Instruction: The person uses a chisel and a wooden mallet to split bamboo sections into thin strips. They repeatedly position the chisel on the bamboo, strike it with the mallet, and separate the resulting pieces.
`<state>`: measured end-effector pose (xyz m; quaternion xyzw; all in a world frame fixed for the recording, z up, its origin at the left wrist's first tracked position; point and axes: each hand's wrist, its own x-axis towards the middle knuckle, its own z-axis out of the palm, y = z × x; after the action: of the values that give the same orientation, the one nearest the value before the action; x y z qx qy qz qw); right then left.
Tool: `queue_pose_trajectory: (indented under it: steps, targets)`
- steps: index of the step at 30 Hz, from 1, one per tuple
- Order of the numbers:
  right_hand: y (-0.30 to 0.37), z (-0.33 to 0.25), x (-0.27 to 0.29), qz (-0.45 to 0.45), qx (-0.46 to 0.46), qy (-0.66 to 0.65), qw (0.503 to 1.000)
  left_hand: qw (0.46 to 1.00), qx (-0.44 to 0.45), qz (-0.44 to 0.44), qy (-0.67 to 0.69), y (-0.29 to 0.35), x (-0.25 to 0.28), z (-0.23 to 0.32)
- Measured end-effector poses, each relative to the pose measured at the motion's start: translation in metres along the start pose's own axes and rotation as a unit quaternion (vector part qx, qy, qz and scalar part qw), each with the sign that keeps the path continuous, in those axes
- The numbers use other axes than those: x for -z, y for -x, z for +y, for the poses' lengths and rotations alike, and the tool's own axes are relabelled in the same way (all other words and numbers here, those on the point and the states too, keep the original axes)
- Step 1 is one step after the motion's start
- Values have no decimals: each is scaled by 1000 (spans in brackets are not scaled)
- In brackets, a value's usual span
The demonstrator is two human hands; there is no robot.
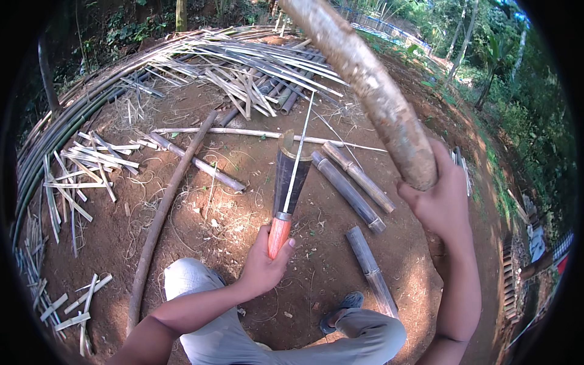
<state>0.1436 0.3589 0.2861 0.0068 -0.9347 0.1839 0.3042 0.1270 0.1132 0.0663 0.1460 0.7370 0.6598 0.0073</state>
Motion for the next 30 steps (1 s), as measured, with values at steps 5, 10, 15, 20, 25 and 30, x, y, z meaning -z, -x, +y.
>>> queue_pose_trajectory:
  steps: [5, 10, 15, 20, 25, 30]
  targets:
    - [-12, -22, 12, 203, 41, -150, 967, 999, 13, -9, 50, 6, -1, -17]
    - [-2, 12, -59, -163, -83, 1, 983, 993, 94, -46, 53, 7, 11, -7]
    - [32, 43, -98, -247, -122, 82, 958, 991, 92, -44, -92, -3, 24, -31]
    - [73, 36, -100, -192, -136, 41, 971, 979, 50, -38, -195, 3, 54, -62]
    - [109, 29, -122, -153, -209, -26, 966, 902, 39, -7, -429, -47, 108, -42]
    - [167, 34, -175, -33, -222, -195, 955, 890, -77, -42, -448, -88, 114, -22]
